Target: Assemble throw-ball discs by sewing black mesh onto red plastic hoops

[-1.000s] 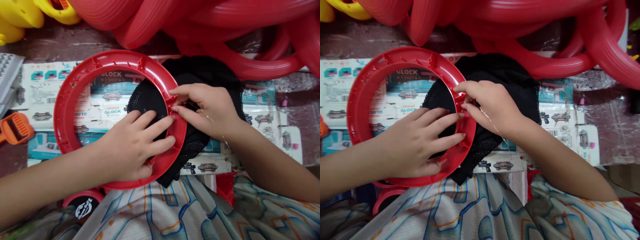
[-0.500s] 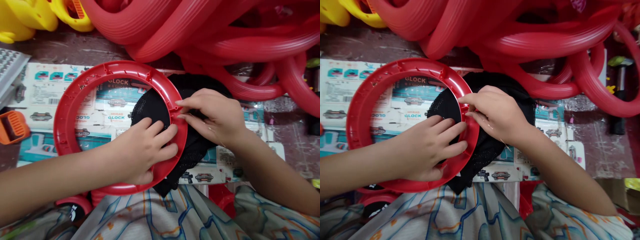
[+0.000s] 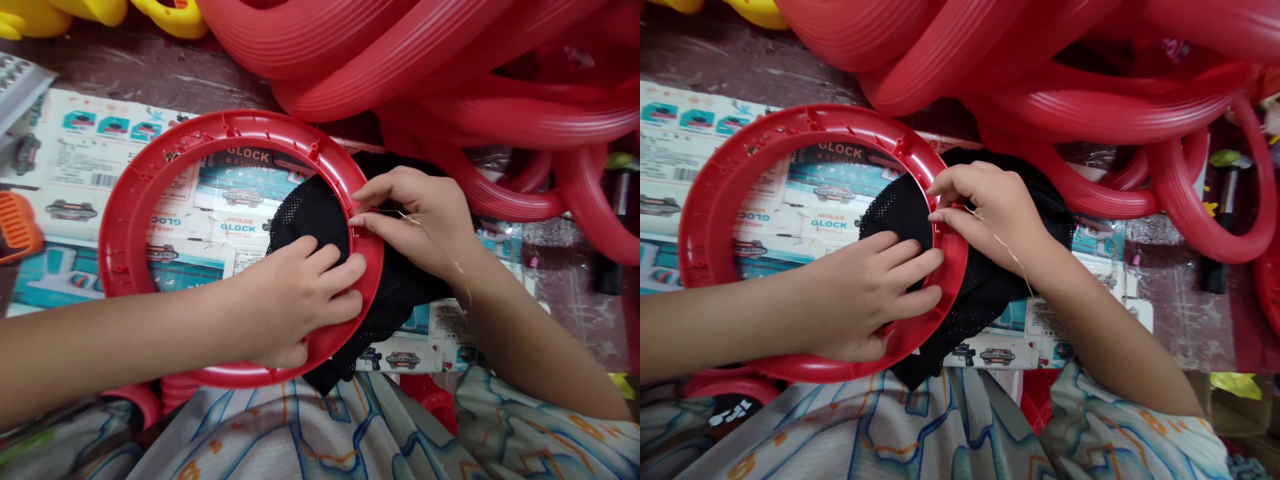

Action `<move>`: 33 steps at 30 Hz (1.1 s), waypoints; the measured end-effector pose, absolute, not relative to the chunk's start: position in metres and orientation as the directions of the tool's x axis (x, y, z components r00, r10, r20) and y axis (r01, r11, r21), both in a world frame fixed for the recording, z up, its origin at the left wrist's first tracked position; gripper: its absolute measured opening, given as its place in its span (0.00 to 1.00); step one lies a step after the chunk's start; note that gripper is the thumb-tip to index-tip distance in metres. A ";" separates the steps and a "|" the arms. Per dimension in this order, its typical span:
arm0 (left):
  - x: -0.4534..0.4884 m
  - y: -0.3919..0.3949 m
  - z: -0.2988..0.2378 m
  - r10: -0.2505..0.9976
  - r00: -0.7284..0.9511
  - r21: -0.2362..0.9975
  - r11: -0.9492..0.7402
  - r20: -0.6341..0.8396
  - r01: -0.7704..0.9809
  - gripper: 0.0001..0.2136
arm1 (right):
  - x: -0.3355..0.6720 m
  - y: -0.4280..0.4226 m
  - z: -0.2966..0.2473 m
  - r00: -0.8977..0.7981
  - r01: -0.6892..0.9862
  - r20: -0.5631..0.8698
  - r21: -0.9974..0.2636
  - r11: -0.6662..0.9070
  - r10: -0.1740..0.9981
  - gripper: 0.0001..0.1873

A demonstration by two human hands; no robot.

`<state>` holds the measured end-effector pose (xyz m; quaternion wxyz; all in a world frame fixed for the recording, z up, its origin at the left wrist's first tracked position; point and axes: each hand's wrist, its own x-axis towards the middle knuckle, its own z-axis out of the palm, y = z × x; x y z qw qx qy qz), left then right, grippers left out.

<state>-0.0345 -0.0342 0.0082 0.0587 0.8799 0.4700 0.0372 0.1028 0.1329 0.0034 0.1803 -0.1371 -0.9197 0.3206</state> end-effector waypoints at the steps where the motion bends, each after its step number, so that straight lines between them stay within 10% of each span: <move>1: -0.035 -0.034 0.008 0.826 0.563 0.145 -0.559 0.017 0.816 0.27 | 0.102 0.132 0.003 -0.894 0.143 0.232 -0.663 0.735 0.383 0.05; 10: -0.041 -0.041 0.007 0.792 0.610 0.184 -0.603 0.018 0.777 0.23 | 0.103 0.131 -0.003 -0.883 0.129 0.263 -0.661 0.739 0.389 0.10; 17: -0.048 -0.061 0.013 0.738 0.671 0.189 -0.651 -0.071 0.735 0.18 | 0.107 0.132 0.000 -0.977 0.017 0.152 -0.649 0.761 0.151 0.12; 22: -0.052 -0.087 0.005 0.737 0.673 0.135 -0.662 -0.061 0.737 0.25 | 0.110 0.122 0.000 -0.976 -0.178 0.211 -0.619 0.765 -0.056 0.09; 33: -0.078 -0.122 0.018 0.771 0.629 0.166 -0.611 -0.099 0.774 0.37 | 0.114 0.092 -0.006 -0.944 -0.245 0.316 -0.468 0.849 -0.099 0.08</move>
